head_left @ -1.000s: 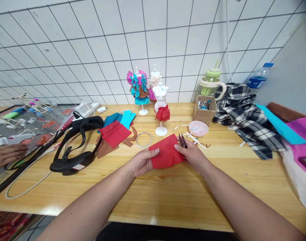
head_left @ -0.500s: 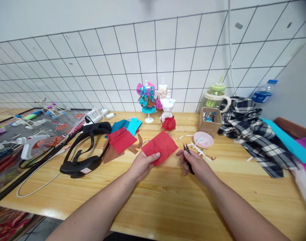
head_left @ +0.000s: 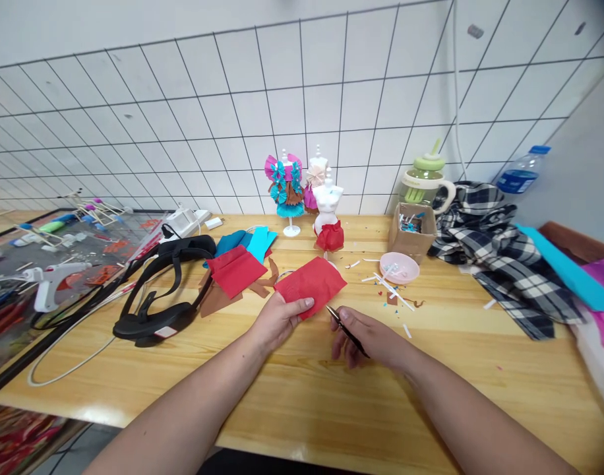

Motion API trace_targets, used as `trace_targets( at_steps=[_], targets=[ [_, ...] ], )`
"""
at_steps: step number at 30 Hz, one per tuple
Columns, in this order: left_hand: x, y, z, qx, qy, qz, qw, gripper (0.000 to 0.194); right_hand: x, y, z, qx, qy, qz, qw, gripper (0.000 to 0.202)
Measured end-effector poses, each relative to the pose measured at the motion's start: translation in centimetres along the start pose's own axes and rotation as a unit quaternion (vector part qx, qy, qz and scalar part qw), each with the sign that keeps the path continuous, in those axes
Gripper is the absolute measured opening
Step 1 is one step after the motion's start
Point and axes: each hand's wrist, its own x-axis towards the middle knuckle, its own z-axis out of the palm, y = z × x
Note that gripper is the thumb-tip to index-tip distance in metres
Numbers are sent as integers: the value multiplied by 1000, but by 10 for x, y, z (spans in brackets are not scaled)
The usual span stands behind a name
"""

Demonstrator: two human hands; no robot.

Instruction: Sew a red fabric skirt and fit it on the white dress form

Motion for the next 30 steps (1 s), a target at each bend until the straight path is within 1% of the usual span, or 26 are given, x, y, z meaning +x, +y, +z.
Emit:
trace_targets(
  at_steps=[3,5,7,11,14,18,21,26,30],
  targets=[
    [-1,0,1,4,2,-6,1000,49,0,0,2,3,-7,-14,1000,58],
    [-1,0,0,7,5,-5,1000,49,-1,1,3,13,-6,-17,1000,55],
    [-1,0,0,14,0,-5,1000,50,-2,1,3,17,-10,-15,1000,54],
    [0,0,-2,30,-20,-8,999,47,-3,1,2,17,-39,-6,999,55],
    [0,0,-2,36,-24,-8,999,45,-3,1,2,15,-41,-16,999,54],
    [-1,0,-2,47,-23,-9,999,46,-4,1,1,21,-45,-37,998,51],
    [-1,0,-1,56,-22,-6,998,47,-5,0,1,19,-53,-39,998,50],
    [-2,0,-1,78,-31,7,996,51,-5,-3,4,24,-39,-46,998,51],
    [-2,0,-1,98,-43,11,994,50,-4,-4,5,34,-28,-39,998,52]
  ],
)
